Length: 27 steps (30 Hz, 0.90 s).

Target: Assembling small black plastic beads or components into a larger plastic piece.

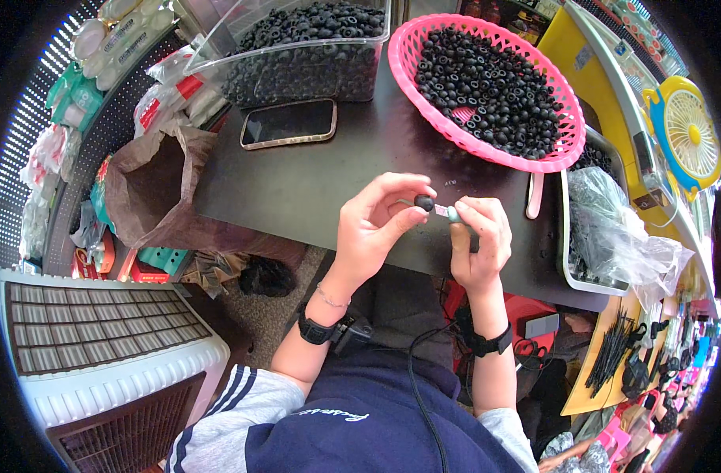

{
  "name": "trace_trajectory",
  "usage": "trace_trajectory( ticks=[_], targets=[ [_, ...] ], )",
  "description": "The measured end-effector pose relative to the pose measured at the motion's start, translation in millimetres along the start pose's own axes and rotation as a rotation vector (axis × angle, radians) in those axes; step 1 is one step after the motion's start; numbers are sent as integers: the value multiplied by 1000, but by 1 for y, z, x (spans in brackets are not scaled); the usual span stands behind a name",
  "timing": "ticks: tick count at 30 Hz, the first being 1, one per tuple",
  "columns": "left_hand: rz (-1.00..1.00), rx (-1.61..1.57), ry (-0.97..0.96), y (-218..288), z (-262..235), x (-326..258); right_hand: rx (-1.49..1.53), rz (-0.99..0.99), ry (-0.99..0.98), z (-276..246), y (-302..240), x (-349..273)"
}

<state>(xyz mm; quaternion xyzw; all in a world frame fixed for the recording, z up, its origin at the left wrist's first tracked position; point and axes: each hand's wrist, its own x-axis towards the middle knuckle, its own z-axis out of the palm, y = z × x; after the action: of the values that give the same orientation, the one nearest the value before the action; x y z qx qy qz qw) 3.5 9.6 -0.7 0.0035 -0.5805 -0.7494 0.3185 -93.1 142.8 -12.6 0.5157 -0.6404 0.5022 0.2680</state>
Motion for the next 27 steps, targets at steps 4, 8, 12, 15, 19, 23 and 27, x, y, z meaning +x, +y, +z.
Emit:
trace_trajectory(
  ticks=[4, 8, 12, 15, 19, 23, 27],
  targets=[
    [-29, -86, -65, -4, -8, -2, -12, -45, -8, 0, -1, 0],
    [-53, -138, -119, -4, -9, -3, -18, -61, -15, 0, -1, 1],
    [-6, -123, -118, -2, -7, 0, -13, -62, -10, 0, -1, 1],
    [19, -93, -114, -5, -9, 0, -21, -61, -16, 0, -1, 0],
    [26, -88, -97, -8, -11, -1, -31, -86, -29, -1, -1, 0],
    [38, -62, -87, -8, -11, -1, -38, -94, -24, 0, 1, -3],
    [53, -31, -74, -6, -10, -1, -35, -88, -21, 0, 1, -3]
  ],
)
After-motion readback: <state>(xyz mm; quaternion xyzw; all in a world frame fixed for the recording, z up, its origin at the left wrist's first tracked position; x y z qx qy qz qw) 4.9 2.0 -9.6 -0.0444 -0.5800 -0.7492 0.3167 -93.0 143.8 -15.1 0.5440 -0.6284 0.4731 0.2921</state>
